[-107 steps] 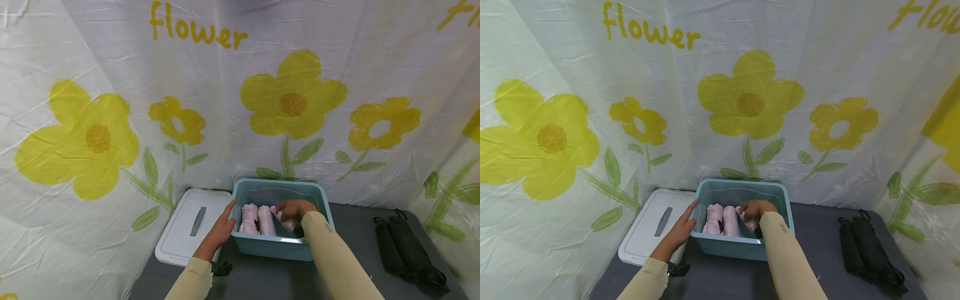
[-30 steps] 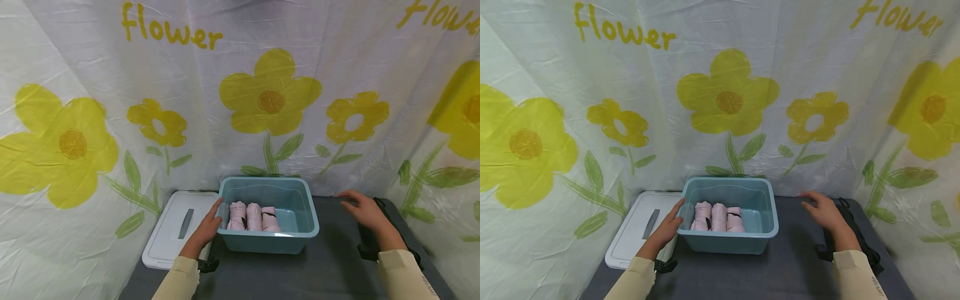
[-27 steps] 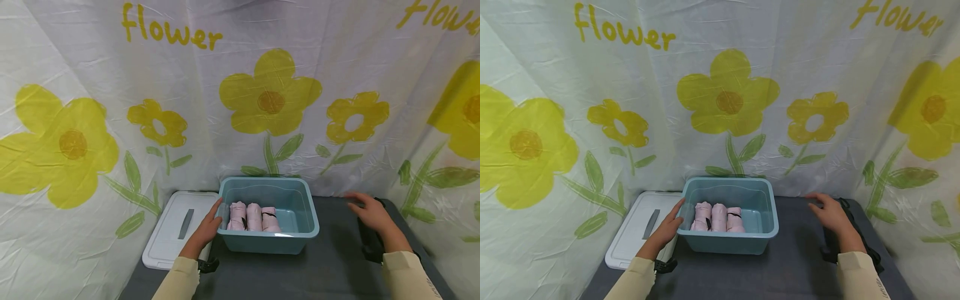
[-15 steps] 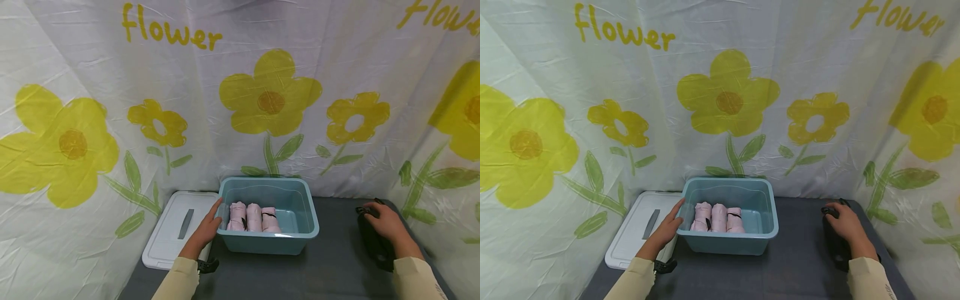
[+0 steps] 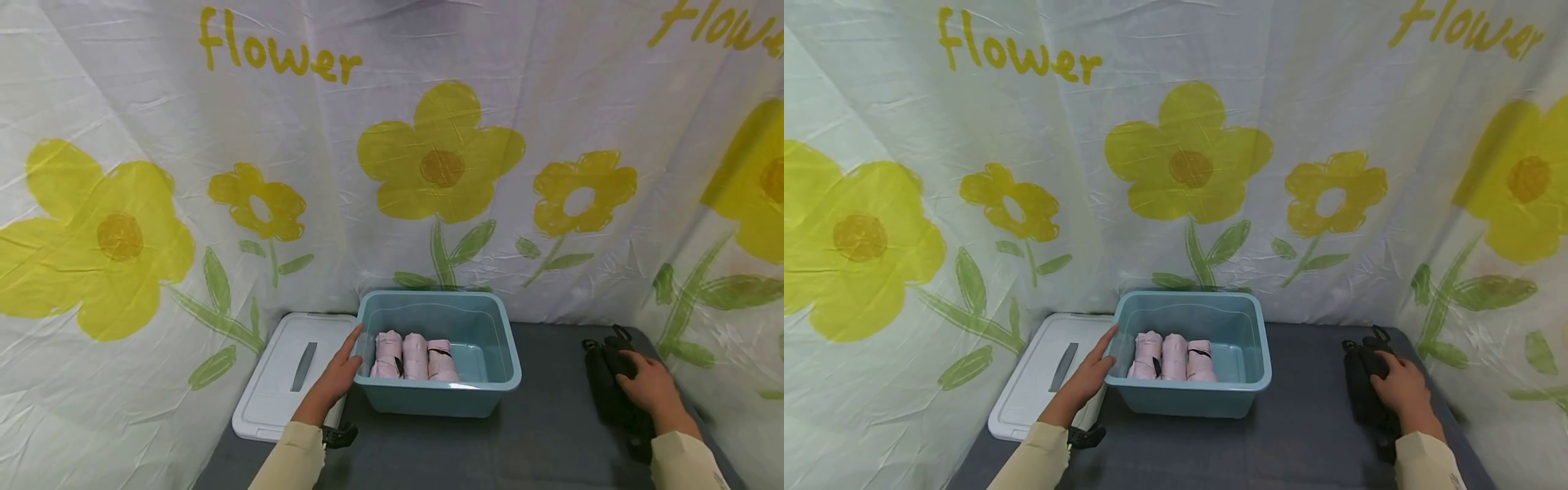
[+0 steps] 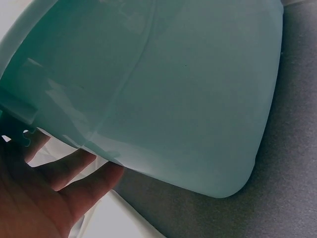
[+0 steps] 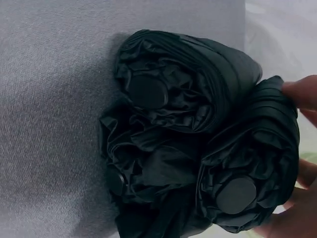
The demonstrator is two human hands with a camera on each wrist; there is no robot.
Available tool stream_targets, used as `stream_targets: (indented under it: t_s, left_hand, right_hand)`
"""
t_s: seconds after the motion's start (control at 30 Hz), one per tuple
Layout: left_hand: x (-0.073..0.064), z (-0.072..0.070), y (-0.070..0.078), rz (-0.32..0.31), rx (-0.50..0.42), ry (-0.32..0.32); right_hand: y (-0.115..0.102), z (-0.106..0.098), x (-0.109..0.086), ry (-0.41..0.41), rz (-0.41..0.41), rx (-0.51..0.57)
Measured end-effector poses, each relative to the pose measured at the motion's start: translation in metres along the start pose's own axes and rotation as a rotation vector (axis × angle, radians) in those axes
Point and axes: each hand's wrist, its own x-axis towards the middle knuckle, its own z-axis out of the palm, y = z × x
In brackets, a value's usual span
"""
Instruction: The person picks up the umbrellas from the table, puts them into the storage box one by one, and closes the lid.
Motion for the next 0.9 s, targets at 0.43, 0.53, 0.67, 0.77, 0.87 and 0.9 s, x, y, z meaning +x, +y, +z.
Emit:
stream_targets:
  t_s: [0.43, 0.53, 0.67, 0.77, 0.87, 0.9]
  left_hand:
    - [-0.018, -0.004, 0.033, 0.002, -0.008, -0.012]
    - [-0.015, 0.0, 0.027, 0.008, -0.018, 0.009]
    - [-0.01, 0.006, 0.016, 0.009, 0.01, 0.032]
    - [-0.01, 0.006, 0.015, -0.002, 0.017, 0.044]
    - [-0.013, 0.003, 0.021, -0.002, 0.003, 0.035]
    - [-0.014, 0.001, 0.024, -0.003, -0.003, 0.027]
  right_hand:
    - [-0.003, 0.007, 0.001, -0.076, -0.009, -0.112]
    - [-0.004, 0.008, 0.001, -0.09, -0.03, -0.136]
    - [-0.006, 0.007, 0.001, -0.127, -0.037, -0.114]
    - [-0.008, 0.007, 0.001, -0.117, -0.044, -0.082]
    - [-0.01, 0.007, 0.001, -0.093, -0.061, -0.07]
    - [-0.011, 0.007, 0.001, -0.084, -0.065, -0.068]
